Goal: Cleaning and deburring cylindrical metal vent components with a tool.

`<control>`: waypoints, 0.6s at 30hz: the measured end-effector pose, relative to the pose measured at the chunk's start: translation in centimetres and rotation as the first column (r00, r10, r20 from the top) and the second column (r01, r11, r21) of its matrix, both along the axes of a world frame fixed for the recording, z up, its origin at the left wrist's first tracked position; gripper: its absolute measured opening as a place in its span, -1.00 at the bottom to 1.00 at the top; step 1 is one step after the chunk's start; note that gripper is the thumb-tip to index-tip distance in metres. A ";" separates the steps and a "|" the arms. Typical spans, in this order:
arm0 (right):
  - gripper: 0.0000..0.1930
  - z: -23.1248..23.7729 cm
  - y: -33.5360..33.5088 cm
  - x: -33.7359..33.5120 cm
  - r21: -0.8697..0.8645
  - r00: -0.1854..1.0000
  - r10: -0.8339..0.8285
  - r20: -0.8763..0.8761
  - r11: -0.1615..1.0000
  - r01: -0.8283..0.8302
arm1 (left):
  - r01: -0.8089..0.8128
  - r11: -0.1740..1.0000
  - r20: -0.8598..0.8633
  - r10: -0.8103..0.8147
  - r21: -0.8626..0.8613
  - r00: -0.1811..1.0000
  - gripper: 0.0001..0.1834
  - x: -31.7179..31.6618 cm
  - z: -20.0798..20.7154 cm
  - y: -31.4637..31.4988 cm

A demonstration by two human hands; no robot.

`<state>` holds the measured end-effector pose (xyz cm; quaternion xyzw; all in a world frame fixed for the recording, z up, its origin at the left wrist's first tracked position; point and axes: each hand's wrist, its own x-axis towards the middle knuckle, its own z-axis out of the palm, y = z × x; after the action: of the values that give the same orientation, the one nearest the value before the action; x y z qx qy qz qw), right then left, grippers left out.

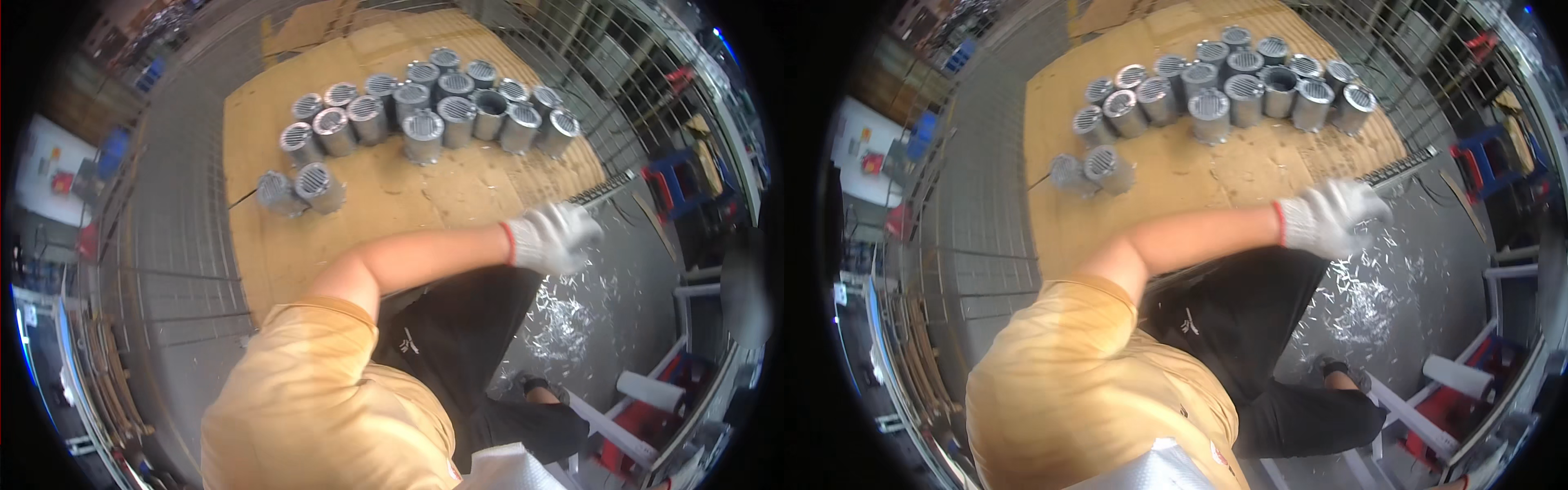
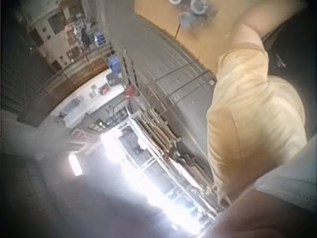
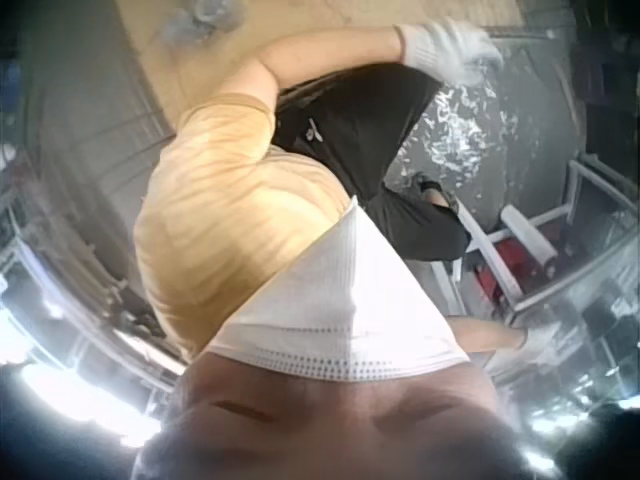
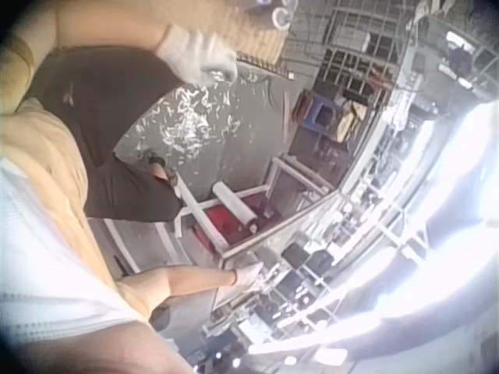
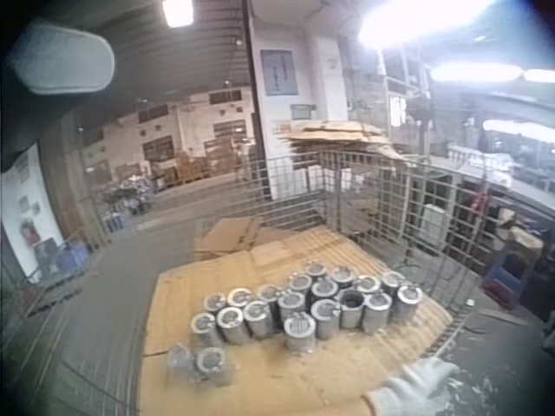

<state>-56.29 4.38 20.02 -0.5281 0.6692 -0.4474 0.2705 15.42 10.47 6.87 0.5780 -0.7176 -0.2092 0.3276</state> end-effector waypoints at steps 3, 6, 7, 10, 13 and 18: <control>-0.36 -2.8 -1.2 10.0 -0.027 0.996 0.082 -0.023 0.996 -0.082 | -0.355 0.935 0.211 0.347 -0.001 0.914 -0.50 8.8 -0.5 4.6; -0.38 -4.6 0.0 14.3 -0.102 0.991 0.122 -0.060 0.987 -0.128 | -0.630 0.747 0.465 0.644 -0.211 0.607 -0.27 17.7 -1.7 11.7; -0.39 -5.1 0.7 15.2 -0.132 0.990 0.117 -0.076 0.983 -0.127 | -0.779 0.627 0.637 0.609 -0.021 0.473 -0.22 19.3 -1.1 14.3; -0.40 -7.3 0.9 19.1 -0.208 0.985 0.152 -0.080 0.964 -0.166 | -0.894 0.311 0.847 0.328 0.322 0.419 0.11 25.2 -4.7 23.0; -0.41 -5.7 3.1 24.8 -0.303 0.982 0.131 -0.138 0.938 -0.168 | -0.871 0.347 0.750 0.453 0.349 0.481 0.06 24.1 -6.1 24.1; -0.33 -8.7 2.7 34.3 -0.522 0.903 0.427 0.044 0.781 -0.344 | -0.810 0.569 0.813 0.399 0.143 0.424 0.06 18.3 -6.3 19.5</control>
<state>-22.00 7.13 11.36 -0.6681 0.3832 -0.5815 0.2621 33.74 29.93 0.57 0.9013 -0.4238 -0.0164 -0.0881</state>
